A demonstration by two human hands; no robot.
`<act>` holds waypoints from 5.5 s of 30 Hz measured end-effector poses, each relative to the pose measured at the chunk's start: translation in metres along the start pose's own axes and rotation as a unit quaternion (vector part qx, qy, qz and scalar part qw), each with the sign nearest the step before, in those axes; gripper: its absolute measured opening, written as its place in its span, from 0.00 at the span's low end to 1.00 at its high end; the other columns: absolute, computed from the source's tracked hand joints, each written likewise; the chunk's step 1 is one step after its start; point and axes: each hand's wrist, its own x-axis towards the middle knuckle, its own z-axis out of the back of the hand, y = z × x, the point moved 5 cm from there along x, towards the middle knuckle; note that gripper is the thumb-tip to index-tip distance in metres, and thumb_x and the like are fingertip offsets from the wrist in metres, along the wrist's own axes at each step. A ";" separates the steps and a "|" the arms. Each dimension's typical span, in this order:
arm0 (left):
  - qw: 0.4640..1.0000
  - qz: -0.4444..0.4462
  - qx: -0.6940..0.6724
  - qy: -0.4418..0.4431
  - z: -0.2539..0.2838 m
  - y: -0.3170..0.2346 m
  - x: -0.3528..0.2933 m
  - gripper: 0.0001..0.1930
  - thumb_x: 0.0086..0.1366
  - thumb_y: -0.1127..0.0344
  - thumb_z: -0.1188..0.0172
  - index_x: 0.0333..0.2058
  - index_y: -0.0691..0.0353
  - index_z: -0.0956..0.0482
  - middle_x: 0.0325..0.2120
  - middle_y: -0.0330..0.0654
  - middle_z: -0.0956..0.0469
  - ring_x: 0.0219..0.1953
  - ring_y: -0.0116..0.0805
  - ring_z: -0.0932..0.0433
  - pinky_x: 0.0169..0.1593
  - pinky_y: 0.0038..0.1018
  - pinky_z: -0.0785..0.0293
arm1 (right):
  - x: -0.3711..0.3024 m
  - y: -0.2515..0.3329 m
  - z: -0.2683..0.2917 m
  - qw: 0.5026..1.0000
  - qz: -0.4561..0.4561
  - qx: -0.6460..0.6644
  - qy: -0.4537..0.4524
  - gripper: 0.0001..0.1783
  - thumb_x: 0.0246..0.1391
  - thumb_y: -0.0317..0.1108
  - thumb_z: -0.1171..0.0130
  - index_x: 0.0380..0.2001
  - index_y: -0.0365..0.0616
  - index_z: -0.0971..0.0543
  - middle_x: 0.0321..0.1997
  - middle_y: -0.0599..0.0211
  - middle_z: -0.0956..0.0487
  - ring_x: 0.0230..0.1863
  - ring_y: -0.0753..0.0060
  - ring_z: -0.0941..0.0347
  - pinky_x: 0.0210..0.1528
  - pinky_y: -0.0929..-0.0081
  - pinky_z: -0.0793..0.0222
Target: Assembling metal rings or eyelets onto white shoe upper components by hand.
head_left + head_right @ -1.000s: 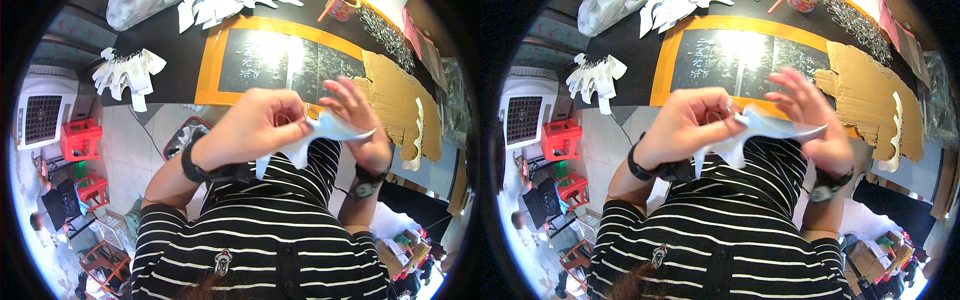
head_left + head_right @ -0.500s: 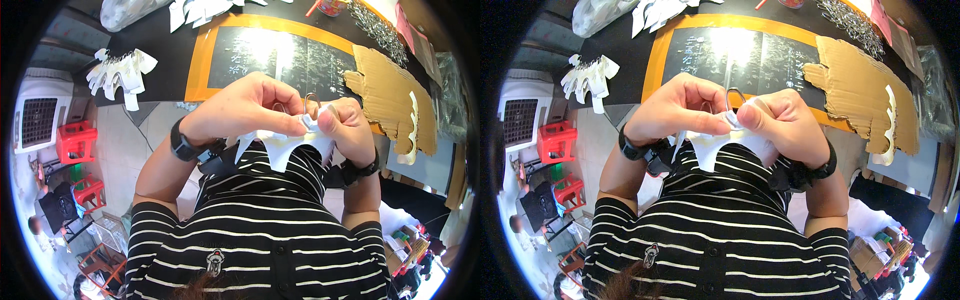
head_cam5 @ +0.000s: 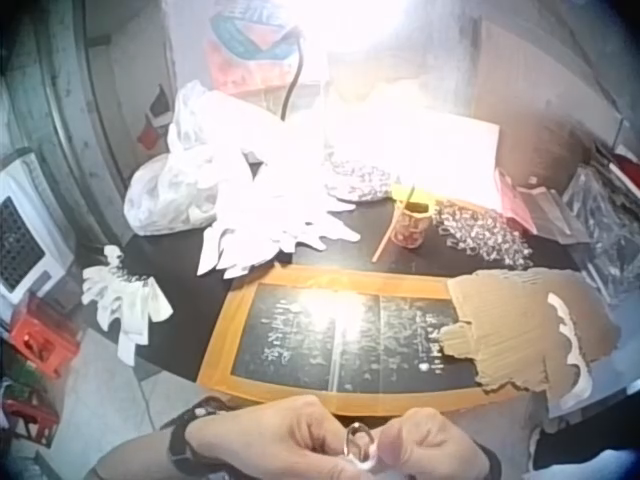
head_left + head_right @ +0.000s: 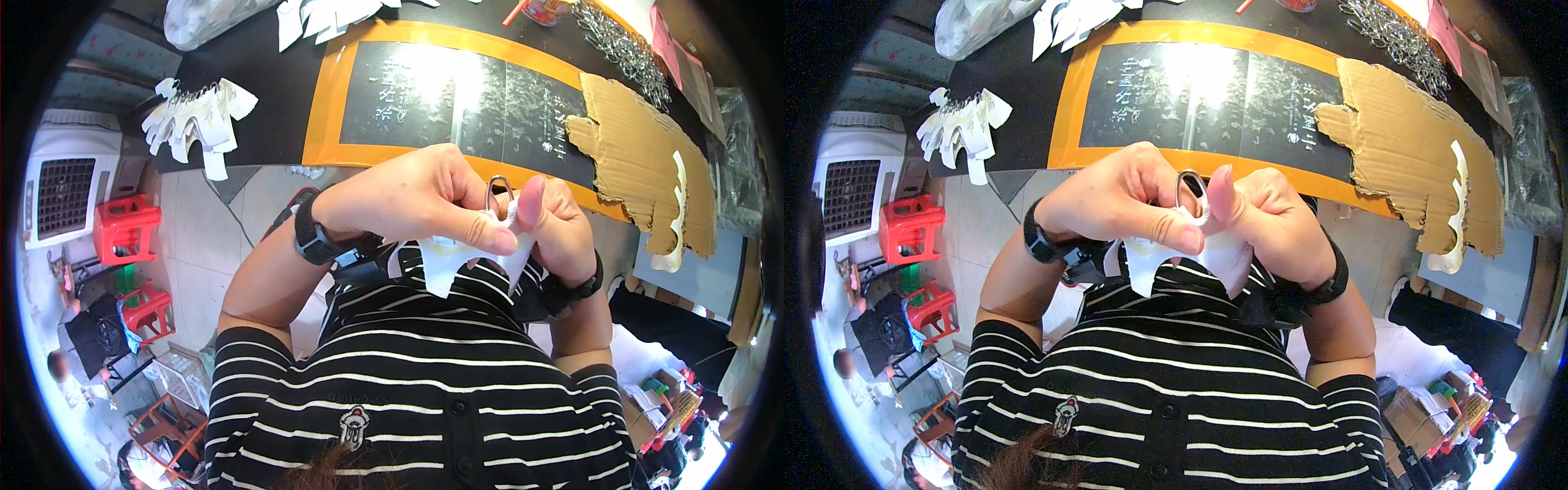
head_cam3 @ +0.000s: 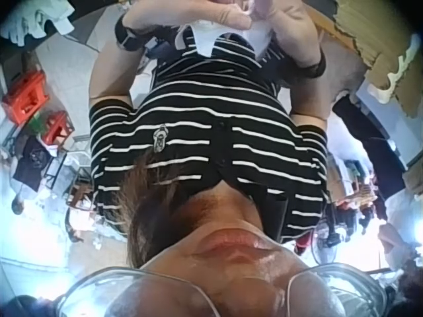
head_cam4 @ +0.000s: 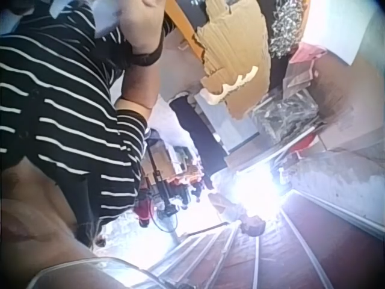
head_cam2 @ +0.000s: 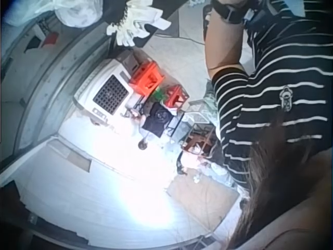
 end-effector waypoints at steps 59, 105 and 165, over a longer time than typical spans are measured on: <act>0.743 -0.106 0.626 -0.209 -0.007 0.039 -0.023 0.21 0.60 0.66 0.39 0.52 0.65 0.24 0.55 0.54 0.30 0.60 0.50 0.31 0.60 0.40 0.28 | 0.006 0.014 0.015 0.680 0.149 -0.693 0.187 0.18 0.51 0.39 0.39 0.41 0.37 0.24 0.63 0.48 0.29 0.68 0.53 0.35 0.68 0.58 0.39; 0.697 -0.107 0.669 -0.237 0.008 0.041 -0.040 0.20 0.53 0.65 0.41 0.45 0.65 0.19 0.51 0.45 0.27 0.60 0.57 0.31 0.62 0.51 0.33 | 0.054 0.009 -0.011 0.657 0.171 -0.717 0.160 0.21 0.43 0.40 0.35 0.37 0.35 0.26 0.61 0.49 0.29 0.64 0.49 0.33 0.66 0.55 0.37; 0.760 -0.058 0.467 -0.448 0.071 0.022 -0.061 0.26 0.52 0.69 0.28 0.50 0.62 0.27 0.40 0.46 0.26 0.47 0.46 0.29 0.55 0.36 0.34 | 0.107 -0.009 -0.006 0.759 0.211 -0.608 -0.098 0.24 0.36 0.40 0.24 0.38 0.44 0.21 0.47 0.62 0.28 0.55 0.51 0.37 0.56 0.58 0.38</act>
